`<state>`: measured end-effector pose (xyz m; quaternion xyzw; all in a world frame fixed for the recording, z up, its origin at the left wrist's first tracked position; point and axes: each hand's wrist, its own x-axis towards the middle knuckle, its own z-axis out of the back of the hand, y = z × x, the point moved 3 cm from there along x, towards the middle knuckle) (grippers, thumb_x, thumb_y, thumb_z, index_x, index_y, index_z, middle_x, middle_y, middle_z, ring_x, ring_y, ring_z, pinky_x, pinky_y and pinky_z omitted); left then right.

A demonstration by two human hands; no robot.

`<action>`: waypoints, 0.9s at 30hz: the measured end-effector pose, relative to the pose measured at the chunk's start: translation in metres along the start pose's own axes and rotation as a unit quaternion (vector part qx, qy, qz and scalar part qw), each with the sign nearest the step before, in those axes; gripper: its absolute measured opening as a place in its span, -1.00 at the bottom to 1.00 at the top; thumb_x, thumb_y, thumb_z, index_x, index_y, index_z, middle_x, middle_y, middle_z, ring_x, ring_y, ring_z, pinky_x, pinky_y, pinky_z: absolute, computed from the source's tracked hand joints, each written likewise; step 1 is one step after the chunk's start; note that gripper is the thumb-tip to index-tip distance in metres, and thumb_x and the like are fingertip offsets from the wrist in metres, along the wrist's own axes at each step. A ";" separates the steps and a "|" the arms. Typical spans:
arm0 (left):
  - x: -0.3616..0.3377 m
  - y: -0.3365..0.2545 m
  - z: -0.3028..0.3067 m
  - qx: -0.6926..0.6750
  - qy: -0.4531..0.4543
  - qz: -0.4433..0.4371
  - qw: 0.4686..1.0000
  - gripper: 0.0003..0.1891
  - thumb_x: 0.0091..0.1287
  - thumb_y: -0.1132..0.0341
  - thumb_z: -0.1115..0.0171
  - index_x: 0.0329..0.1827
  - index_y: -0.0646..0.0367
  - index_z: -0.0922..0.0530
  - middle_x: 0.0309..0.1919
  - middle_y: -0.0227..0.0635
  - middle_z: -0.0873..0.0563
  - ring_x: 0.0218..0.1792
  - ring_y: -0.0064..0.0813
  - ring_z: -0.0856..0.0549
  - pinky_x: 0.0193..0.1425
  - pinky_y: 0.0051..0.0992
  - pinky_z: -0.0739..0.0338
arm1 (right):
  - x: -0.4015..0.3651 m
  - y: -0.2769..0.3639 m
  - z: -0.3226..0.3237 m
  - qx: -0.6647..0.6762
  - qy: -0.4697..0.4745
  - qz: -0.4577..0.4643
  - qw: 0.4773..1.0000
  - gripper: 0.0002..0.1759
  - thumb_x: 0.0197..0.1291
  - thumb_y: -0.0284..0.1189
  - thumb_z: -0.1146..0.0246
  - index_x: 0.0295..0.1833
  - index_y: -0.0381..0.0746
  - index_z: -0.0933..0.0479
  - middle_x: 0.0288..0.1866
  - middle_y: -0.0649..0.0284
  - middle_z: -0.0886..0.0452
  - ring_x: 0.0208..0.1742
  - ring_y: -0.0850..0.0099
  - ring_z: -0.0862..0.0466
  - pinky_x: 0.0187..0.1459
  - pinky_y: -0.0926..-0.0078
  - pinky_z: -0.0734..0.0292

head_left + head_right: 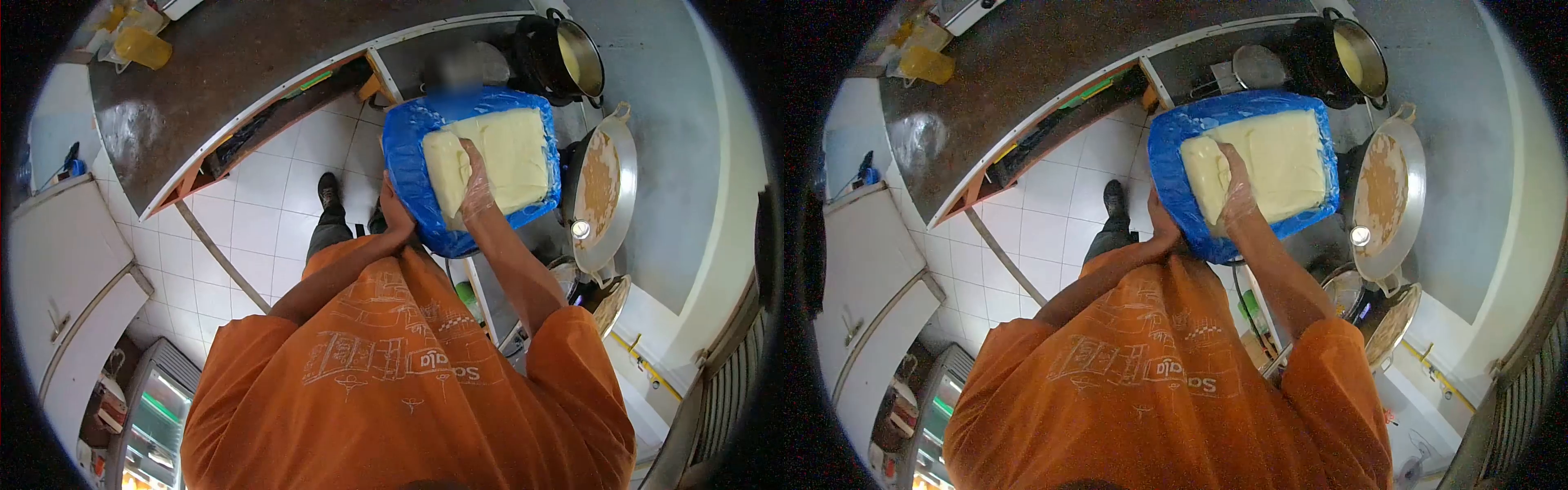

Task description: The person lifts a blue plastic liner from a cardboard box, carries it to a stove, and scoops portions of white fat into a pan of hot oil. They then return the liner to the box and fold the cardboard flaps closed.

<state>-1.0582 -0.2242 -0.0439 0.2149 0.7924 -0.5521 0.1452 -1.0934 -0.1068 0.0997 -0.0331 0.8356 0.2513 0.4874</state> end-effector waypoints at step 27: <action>0.018 0.036 0.017 -0.038 0.040 -0.001 0.998 -0.71 0.53 0.27 -0.11 0.14 0.28 -0.60 0.00 -0.21 -0.74 -0.09 -0.32 -0.75 -0.04 -0.34 -0.67 | -0.181 0.253 0.230 -0.043 -0.217 0.351 0.910 -0.58 0.43 -0.11 -0.21 0.18 -0.16 -0.62 0.01 0.20 -0.77 -0.11 0.26 -0.79 -0.10 0.16 -0.74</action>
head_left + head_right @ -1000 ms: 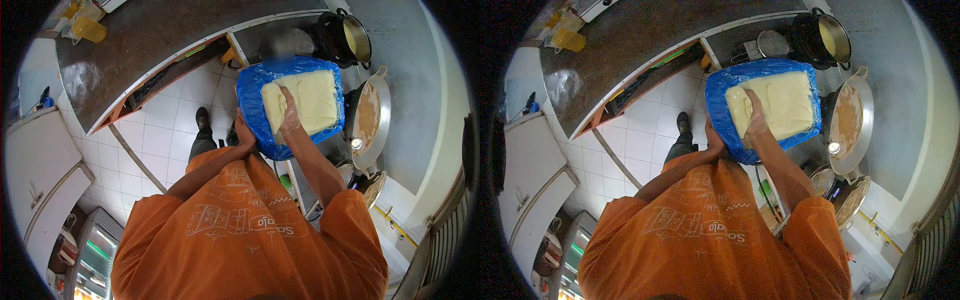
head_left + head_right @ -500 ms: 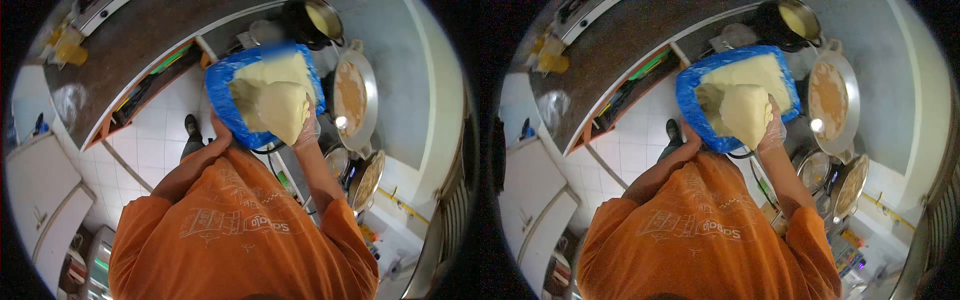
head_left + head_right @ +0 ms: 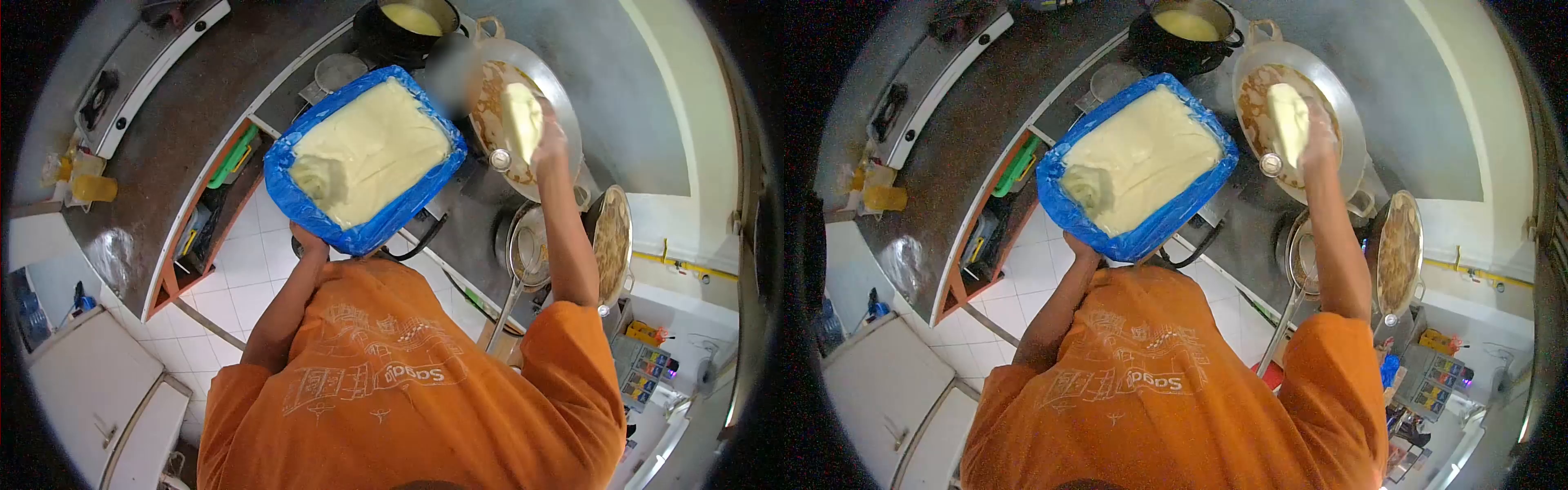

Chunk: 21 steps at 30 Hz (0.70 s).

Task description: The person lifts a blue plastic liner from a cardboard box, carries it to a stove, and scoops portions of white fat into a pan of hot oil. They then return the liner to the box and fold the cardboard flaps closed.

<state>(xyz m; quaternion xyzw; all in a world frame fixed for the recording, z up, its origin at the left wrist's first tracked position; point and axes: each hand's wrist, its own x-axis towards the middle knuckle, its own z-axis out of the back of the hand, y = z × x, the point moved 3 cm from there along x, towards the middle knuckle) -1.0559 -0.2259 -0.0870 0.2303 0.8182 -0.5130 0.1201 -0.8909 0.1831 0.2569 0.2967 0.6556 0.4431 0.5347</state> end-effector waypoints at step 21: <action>-0.016 -0.026 -0.019 -0.038 0.025 -0.017 0.999 -0.64 0.57 0.25 -0.02 0.23 0.33 -0.56 0.06 -0.16 -0.73 -0.01 -0.28 -0.76 0.06 -0.31 -0.70 | 0.163 -0.067 -0.014 -0.695 -0.041 0.201 0.689 -0.03 0.39 0.39 0.20 0.11 -0.29 -0.70 0.14 -0.14 -0.70 0.26 -0.08 -0.65 0.25 0.04 -0.50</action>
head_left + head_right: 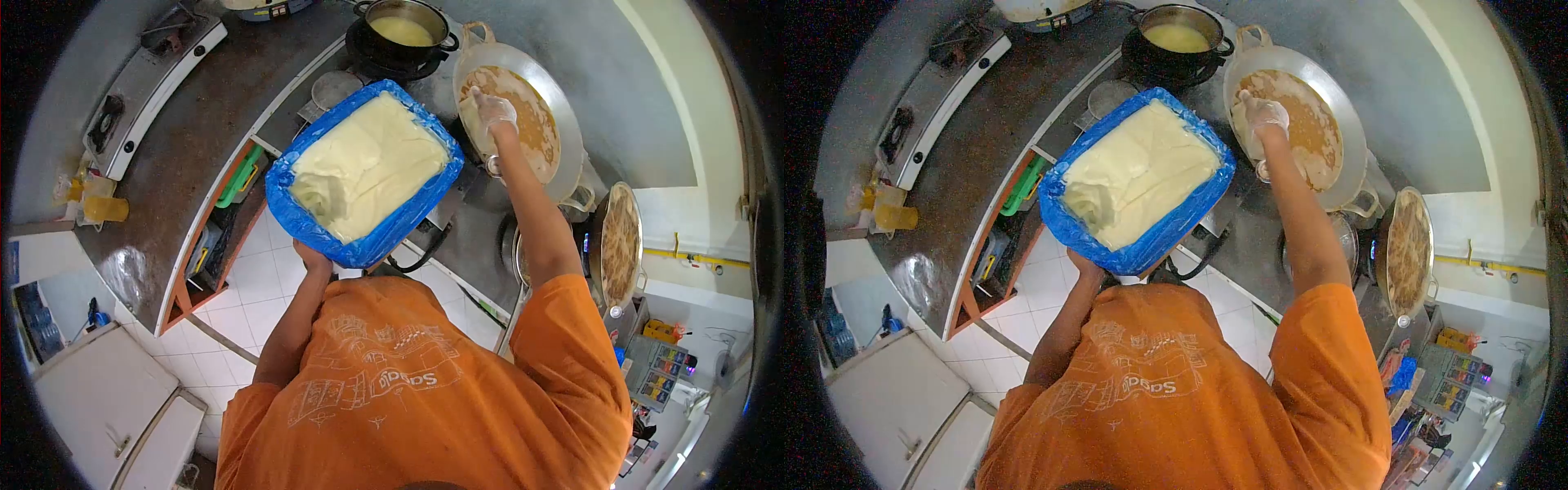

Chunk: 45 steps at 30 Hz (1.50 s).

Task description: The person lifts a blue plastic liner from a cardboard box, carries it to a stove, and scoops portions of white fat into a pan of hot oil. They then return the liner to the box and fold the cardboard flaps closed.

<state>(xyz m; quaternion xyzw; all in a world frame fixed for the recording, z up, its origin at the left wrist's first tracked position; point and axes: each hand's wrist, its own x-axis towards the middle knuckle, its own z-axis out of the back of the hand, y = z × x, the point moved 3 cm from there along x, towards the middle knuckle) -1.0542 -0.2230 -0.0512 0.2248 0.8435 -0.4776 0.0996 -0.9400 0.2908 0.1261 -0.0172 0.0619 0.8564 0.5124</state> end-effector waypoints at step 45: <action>0.002 0.008 0.007 0.031 -0.005 -0.011 0.999 -0.61 0.71 0.08 0.17 0.28 0.16 -0.48 -0.01 -0.33 -0.71 -0.05 -0.46 -0.73 0.11 -0.41 -0.69 | -0.146 0.226 -0.081 0.310 0.345 0.283 0.840 -0.46 0.37 -0.13 -0.20 0.33 -0.21 -0.49 0.08 0.27 -0.67 0.17 0.32 -0.62 0.31 0.26 -0.43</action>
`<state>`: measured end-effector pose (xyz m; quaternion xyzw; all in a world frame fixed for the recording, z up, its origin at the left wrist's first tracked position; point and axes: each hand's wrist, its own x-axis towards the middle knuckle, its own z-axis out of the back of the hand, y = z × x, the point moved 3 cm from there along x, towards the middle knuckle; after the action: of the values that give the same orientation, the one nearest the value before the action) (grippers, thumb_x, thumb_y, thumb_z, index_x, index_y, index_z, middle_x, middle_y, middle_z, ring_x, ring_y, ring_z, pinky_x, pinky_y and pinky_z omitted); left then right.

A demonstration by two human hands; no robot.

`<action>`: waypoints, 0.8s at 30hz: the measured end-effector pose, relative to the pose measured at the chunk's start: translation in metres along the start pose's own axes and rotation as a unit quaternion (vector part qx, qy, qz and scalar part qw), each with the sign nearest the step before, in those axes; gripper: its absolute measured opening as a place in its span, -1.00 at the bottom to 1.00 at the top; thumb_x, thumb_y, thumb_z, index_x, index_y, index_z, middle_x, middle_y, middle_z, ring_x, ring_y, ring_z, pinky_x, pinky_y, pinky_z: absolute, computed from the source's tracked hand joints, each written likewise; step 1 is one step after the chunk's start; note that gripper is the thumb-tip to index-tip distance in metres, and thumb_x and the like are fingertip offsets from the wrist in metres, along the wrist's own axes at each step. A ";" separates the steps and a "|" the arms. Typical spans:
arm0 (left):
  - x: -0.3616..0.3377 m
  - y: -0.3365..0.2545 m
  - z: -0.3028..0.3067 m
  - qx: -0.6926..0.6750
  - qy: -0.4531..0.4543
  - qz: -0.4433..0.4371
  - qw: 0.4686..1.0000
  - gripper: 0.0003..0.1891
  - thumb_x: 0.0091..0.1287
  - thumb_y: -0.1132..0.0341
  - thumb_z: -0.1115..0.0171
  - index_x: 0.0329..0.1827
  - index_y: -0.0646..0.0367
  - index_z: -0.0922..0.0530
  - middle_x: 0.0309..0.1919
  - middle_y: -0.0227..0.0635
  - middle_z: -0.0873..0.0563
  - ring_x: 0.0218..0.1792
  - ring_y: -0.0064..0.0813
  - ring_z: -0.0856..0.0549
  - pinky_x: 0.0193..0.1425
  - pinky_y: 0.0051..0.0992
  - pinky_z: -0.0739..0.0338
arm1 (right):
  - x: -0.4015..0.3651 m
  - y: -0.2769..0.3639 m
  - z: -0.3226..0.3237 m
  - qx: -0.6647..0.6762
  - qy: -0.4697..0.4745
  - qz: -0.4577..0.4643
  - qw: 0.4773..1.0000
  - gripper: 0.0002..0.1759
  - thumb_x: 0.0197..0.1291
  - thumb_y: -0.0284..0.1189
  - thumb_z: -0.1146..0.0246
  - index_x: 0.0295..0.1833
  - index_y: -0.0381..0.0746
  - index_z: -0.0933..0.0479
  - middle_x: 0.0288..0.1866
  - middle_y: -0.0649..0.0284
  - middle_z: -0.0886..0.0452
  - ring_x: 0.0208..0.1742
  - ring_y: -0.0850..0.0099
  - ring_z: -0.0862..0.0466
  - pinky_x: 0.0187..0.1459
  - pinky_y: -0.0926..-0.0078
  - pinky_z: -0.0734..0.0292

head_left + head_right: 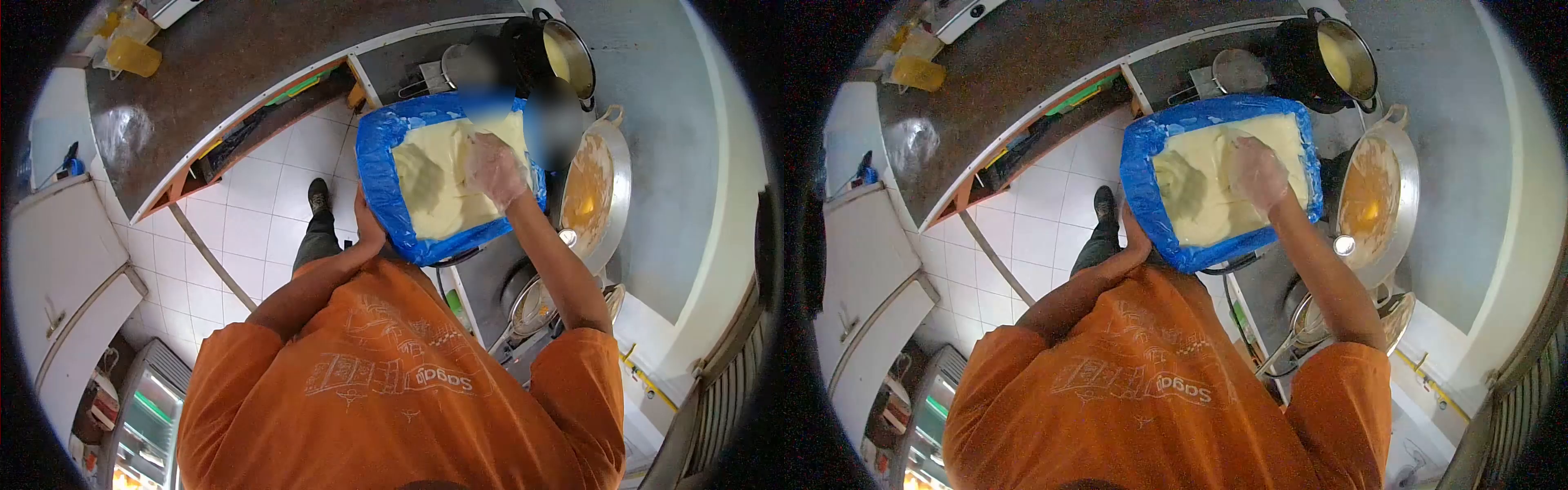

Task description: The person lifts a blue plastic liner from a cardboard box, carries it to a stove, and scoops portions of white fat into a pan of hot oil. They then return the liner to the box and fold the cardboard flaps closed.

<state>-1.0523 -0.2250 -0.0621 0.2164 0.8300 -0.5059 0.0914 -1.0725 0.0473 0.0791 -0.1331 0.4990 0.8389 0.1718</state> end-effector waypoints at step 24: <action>0.003 -0.006 -0.013 -0.214 -0.031 0.095 0.972 -0.51 0.71 -0.03 0.22 0.23 0.20 -0.52 -0.04 -0.31 -0.73 -0.06 -0.51 -0.74 0.10 -0.40 -0.69 | 0.037 -0.010 -0.030 -0.255 0.102 0.138 0.952 -0.27 0.26 -0.26 -0.26 0.51 -0.21 -0.28 0.48 0.22 -0.43 0.46 0.25 -0.44 0.51 0.35 -0.25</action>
<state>-1.0570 -0.2155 -0.0522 0.2537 0.8914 -0.3121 0.2090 -1.1000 0.0311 0.0423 -0.1876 0.2965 0.9357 -0.0371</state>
